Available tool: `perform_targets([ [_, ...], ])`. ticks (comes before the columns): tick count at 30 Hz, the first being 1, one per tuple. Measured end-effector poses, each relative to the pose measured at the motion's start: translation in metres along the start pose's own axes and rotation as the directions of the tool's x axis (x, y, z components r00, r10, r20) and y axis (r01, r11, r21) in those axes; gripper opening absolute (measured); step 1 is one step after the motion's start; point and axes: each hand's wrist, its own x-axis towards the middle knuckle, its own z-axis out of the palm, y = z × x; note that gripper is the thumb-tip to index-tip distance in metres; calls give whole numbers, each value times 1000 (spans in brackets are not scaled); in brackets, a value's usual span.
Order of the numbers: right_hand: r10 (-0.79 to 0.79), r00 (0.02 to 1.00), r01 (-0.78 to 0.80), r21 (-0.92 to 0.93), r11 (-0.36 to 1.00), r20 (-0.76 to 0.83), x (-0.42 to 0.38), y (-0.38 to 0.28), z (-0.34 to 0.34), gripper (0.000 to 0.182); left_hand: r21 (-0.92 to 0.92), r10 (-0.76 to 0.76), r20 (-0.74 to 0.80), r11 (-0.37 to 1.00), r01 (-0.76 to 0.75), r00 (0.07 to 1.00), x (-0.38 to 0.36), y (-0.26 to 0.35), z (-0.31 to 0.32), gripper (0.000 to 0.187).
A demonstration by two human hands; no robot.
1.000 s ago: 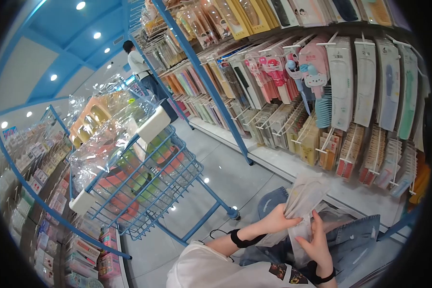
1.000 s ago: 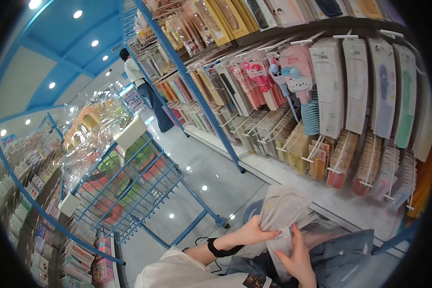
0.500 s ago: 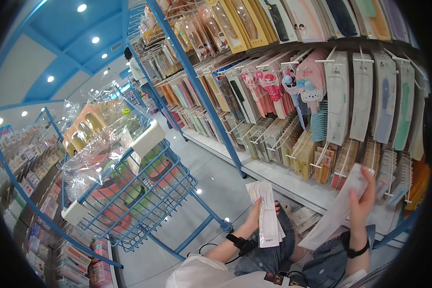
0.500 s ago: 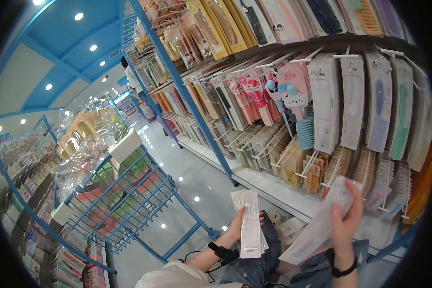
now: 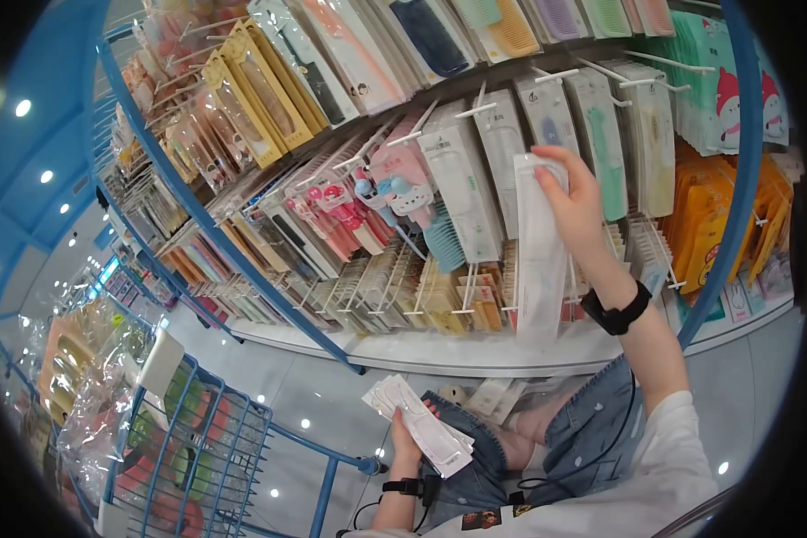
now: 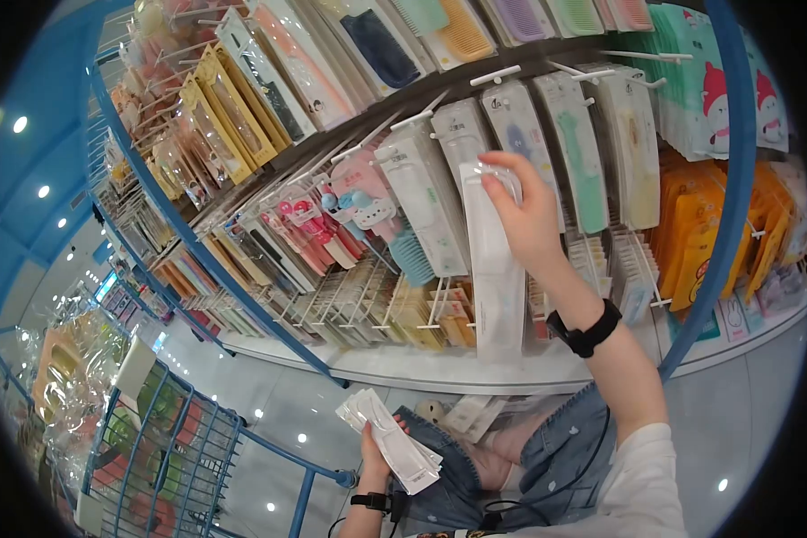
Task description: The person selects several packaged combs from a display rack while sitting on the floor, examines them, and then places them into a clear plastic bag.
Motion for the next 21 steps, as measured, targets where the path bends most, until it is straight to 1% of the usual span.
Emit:
perform_targets([
  [2, -51, 999, 51, 26, 998, -10, 14, -3, 9, 23, -15, 5, -10, 1000, -5, 1000, -2, 1, 3, 68],
  [5, -122, 992, 123, -35, 992, 20, 28, -14, 23, 24, -25, -3, -3, 1000, 3, 1000, 0, -1, -2, 68],
  [8, -91, 995, 92, -32, 995, 49, 38, -9, 33, 26, -27, 0, 15, 1000, 1, 1000, 5, -3, -10, 67],
  [11, -125, 991, 126, -23, 992, 45, 42, -1, 40, 27, -60, -1, -9, 998, 0, 1000, 6, -3, -8, 67],
  [14, -163, 986, 165, -62, 984, 44, 42, -3, 42, 28, -67, -14, -21, 998, 12, 1000, 2, 0, -2, 67],
  [17, -152, 988, 153, -75, 985, 20, 42, -4, 45, 28, -54, -8, -14, 998, 7, 1000, 4, -2, -5, 67],
  [20, -154, 987, 162, -239, 958, 51, 46, -10, 47, 27, -61, 6, 6, 998, -5, 1000, 4, -3, -7, 67],
  [21, -143, 988, 152, -249, 956, 56, 49, -9, 47, 27, -63, 11, 3, 998, -11, 1000, 3, -2, -5, 65],
])
